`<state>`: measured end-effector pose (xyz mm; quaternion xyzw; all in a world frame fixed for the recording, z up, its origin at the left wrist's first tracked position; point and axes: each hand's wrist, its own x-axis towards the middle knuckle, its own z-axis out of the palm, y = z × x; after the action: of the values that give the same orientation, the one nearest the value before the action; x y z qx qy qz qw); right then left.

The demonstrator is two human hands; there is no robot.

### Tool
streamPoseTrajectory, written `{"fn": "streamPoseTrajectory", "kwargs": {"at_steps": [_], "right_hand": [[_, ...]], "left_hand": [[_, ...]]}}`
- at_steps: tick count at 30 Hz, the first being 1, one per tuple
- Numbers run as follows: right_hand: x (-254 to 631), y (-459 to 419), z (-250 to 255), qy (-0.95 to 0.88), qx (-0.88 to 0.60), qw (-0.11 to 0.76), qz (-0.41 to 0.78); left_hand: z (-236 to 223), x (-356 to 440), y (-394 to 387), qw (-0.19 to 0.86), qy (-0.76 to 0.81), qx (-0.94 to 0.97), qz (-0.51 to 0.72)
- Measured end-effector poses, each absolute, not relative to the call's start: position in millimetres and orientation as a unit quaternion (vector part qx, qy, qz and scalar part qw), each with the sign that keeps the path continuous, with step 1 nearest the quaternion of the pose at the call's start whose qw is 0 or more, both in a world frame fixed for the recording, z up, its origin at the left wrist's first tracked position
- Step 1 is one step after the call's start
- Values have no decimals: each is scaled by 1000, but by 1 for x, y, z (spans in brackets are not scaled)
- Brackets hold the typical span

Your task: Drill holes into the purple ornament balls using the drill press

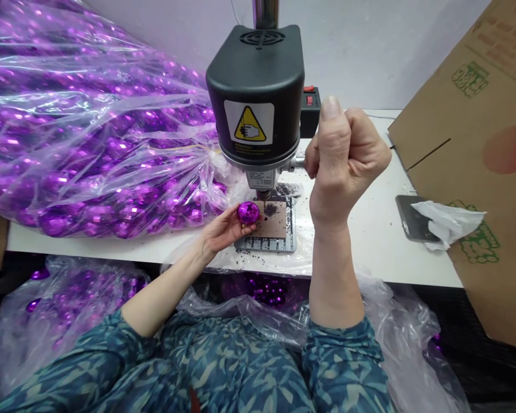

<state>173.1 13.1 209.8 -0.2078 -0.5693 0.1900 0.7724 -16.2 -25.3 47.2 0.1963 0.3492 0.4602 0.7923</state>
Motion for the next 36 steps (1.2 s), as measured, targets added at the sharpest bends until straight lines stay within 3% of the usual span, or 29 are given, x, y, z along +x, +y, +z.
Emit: {"fn": "streamPoseTrajectory", "kwargs": {"at_steps": [7,14,16,23,36], "right_hand": [[172,13,210,-555,-206,779,205],[171,11,208,-559,-213,777,197],[171,11,208,-562,-220,774,192],[171,12,207,-567,-193,779,185],[171,12,206,-573,-223,772,162]], "left_hand": [[49,-6,-29,708,378,290,521],[36,-14,-21,411,538,514,526],[34,-15,-18,416,511,522,543],[38,-6,-23,631,388,365,564],[28,3,-21,501,473,479,544]]}}
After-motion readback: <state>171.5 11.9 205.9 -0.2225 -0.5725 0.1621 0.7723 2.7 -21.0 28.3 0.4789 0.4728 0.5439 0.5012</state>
